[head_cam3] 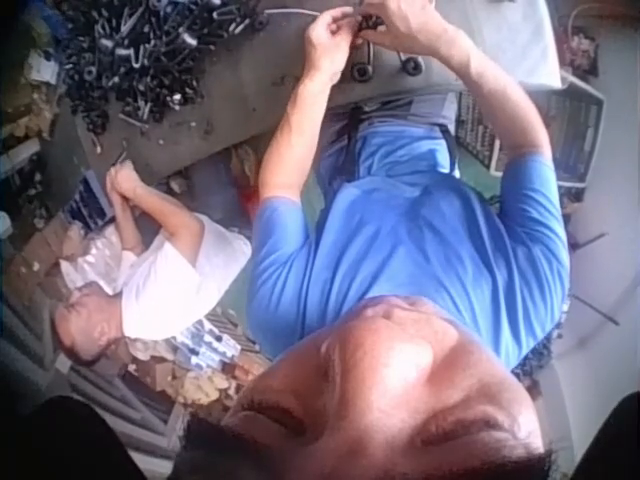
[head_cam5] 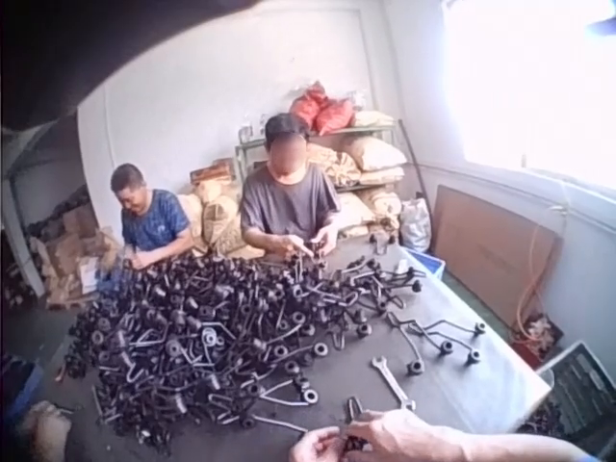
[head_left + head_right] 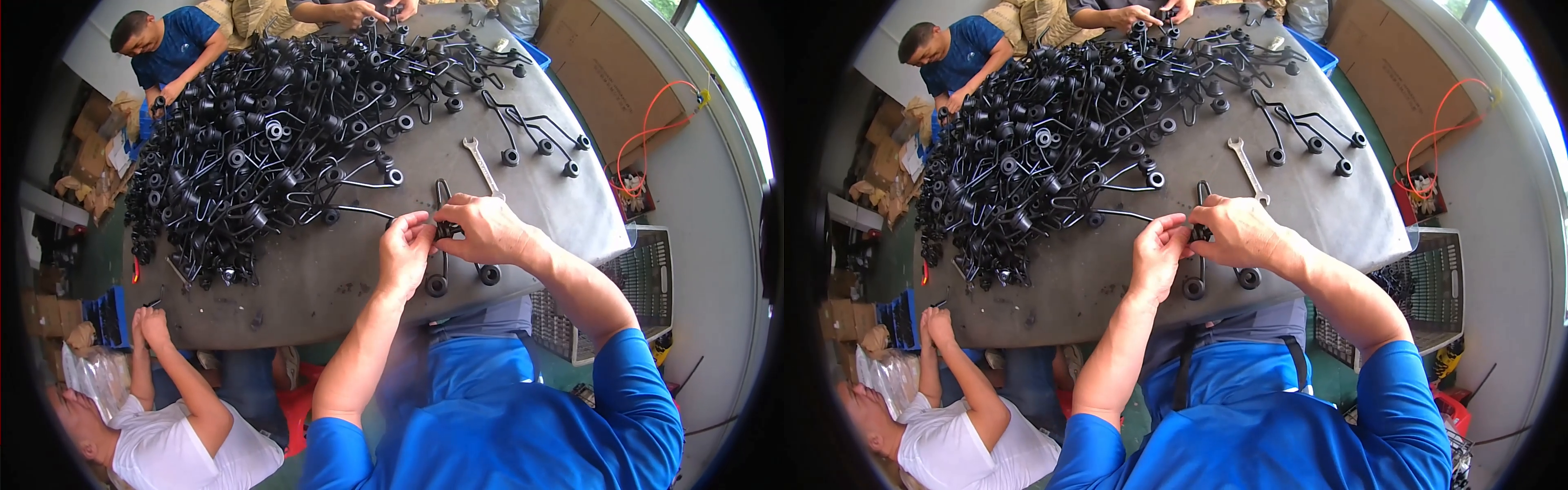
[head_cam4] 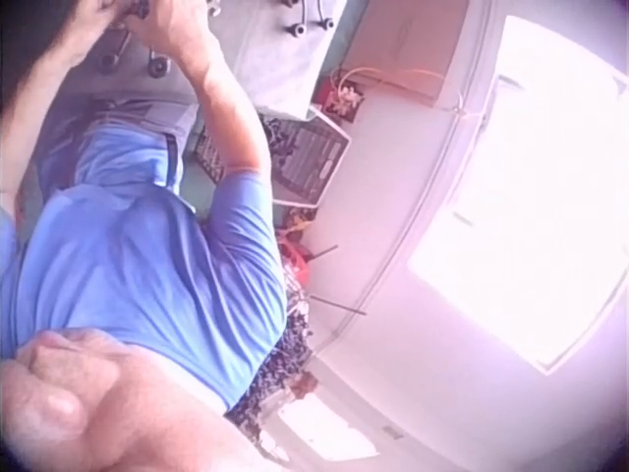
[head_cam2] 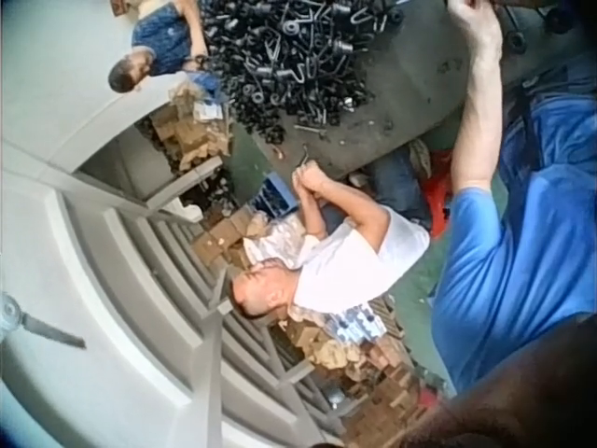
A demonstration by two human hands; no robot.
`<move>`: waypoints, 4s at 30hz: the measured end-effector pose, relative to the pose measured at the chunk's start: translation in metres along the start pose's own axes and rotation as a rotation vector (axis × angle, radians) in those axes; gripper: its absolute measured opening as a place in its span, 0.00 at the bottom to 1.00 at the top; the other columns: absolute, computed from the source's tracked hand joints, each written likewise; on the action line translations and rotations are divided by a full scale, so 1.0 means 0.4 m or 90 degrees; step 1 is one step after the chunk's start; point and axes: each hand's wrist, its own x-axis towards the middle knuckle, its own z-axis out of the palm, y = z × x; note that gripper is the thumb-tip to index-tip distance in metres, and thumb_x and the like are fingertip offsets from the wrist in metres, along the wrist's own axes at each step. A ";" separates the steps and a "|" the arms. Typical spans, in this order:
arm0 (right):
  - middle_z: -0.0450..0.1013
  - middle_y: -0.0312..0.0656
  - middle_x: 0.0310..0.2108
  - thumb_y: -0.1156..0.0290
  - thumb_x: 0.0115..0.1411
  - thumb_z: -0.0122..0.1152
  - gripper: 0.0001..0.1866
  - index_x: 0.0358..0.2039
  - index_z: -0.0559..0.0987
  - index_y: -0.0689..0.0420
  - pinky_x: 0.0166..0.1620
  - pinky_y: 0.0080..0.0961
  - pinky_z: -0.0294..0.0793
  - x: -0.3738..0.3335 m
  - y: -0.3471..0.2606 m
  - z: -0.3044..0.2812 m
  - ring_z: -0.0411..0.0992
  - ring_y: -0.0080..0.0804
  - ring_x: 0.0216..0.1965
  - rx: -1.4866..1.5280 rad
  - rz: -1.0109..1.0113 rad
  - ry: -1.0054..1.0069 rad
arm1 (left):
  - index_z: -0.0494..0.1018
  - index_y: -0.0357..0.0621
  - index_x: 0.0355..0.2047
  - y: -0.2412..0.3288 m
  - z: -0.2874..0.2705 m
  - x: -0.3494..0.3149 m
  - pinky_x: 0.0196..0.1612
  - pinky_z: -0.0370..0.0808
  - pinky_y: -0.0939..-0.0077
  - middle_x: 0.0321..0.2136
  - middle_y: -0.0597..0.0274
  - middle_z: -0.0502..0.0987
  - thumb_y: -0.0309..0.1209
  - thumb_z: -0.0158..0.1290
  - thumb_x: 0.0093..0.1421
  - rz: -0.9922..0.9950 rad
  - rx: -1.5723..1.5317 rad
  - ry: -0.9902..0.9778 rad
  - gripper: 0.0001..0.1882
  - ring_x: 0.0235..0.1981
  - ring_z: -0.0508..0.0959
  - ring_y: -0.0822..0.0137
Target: Assemble black mechanical components by hand at a workshop table.
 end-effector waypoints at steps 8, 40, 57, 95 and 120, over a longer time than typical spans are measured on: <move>0.76 0.48 0.36 0.60 0.49 0.70 0.20 0.39 0.82 0.59 0.40 0.36 0.77 0.010 0.008 -0.008 0.77 0.48 0.36 0.013 -0.059 -0.034 | 0.67 0.33 0.52 -0.014 0.002 -0.003 0.38 0.77 0.80 0.39 0.58 0.78 0.28 0.55 0.64 -0.047 -0.189 -0.013 0.19 0.37 0.78 0.73; 0.75 0.44 0.34 0.72 0.54 0.64 0.12 0.40 0.79 0.59 0.40 0.32 0.76 -0.067 0.171 -0.025 0.75 0.39 0.36 0.129 0.186 0.179 | 0.55 0.35 0.62 -0.004 0.007 0.001 0.44 0.80 0.67 0.41 0.52 0.77 0.27 0.54 0.64 -0.059 -0.146 -0.117 0.29 0.38 0.80 0.63; 0.75 0.36 0.27 0.73 0.60 0.62 0.07 0.36 0.76 0.62 0.33 0.21 0.74 -0.067 0.125 0.055 0.73 0.20 0.29 0.533 0.242 0.190 | 0.51 0.34 0.64 -0.012 -0.021 0.027 0.45 0.80 0.67 0.42 0.52 0.77 0.30 0.54 0.65 -0.046 -0.213 -0.207 0.33 0.39 0.79 0.65; 0.76 0.47 0.39 0.75 0.53 0.63 0.14 0.41 0.79 0.62 0.50 0.38 0.72 -0.117 0.095 0.038 0.73 0.45 0.46 0.028 0.120 0.255 | 0.61 0.39 0.58 0.023 0.006 0.031 0.29 0.74 0.77 0.35 0.62 0.75 0.29 0.58 0.61 -0.136 -0.087 -0.123 0.27 0.28 0.76 0.70; 0.65 0.53 0.61 0.69 0.61 0.63 0.24 0.57 0.72 0.60 0.61 0.36 0.67 -0.188 0.000 0.077 0.66 0.49 0.60 0.236 -0.002 0.151 | 0.68 0.47 0.48 0.001 0.015 0.052 0.14 0.52 0.81 0.24 0.68 0.70 0.60 0.48 0.62 -0.225 -0.367 -0.159 0.30 0.13 0.63 0.75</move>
